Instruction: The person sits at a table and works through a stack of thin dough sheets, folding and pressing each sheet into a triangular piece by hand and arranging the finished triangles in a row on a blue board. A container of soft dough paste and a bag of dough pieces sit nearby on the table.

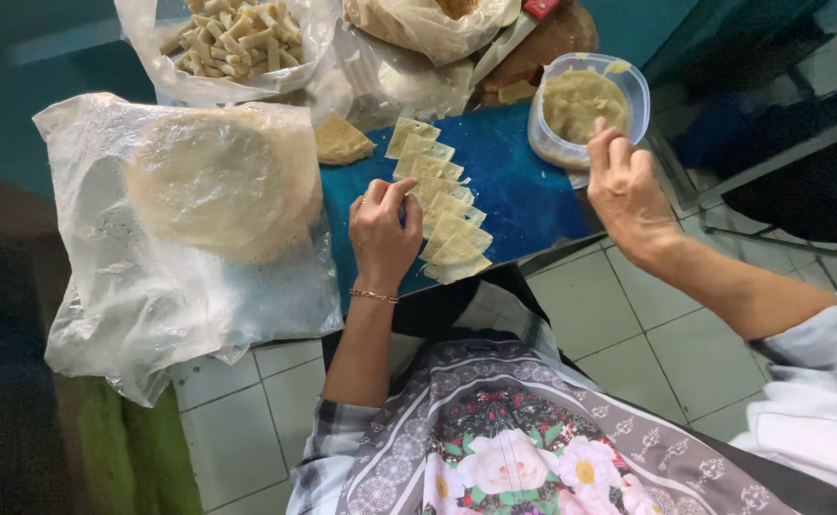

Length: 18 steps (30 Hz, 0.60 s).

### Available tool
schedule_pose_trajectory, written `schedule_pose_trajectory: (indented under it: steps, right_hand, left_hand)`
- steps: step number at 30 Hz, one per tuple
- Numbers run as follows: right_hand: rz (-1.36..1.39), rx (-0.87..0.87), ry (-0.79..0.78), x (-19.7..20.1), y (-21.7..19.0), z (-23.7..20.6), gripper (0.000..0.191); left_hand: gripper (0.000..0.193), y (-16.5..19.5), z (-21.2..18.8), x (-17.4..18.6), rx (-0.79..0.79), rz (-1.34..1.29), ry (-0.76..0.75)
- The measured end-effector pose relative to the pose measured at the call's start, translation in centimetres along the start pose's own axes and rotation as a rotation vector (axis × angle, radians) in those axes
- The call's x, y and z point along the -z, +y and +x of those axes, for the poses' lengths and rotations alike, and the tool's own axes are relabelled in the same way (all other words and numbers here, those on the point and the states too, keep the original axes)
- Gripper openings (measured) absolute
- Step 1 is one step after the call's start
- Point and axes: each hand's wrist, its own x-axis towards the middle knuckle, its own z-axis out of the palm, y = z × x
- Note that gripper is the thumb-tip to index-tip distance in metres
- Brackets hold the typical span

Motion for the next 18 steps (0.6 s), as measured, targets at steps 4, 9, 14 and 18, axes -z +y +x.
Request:
schedule_pose_trajectory:
  steps: [4,9,14,18]
  right_hand:
    - [-0.186,0.132,0.045,1.7,-0.3,-1.5,0.043]
    - [0.570,0.271,0.125,3.9,1.1,-2.0,0.028]
    - [1.778,-0.100,0.139,3.1,4.0,1.6,0.023]
    - [1.549,-0.183,0.480,-0.9,4.6,9.6,0.010]
  left_hand:
    - [0.018,-0.2,-0.3,-0.4,0.018,-0.003,-0.013]
    - [0.017,-0.7,-0.5,0.1,-0.029,0.005,0.012]
    - [0.020,-0.5,-0.6,1.2,0.044,-0.119,-0.018]
    - [0.022,1.4,-0.5,2.2,0.039,-0.182,-0.016]
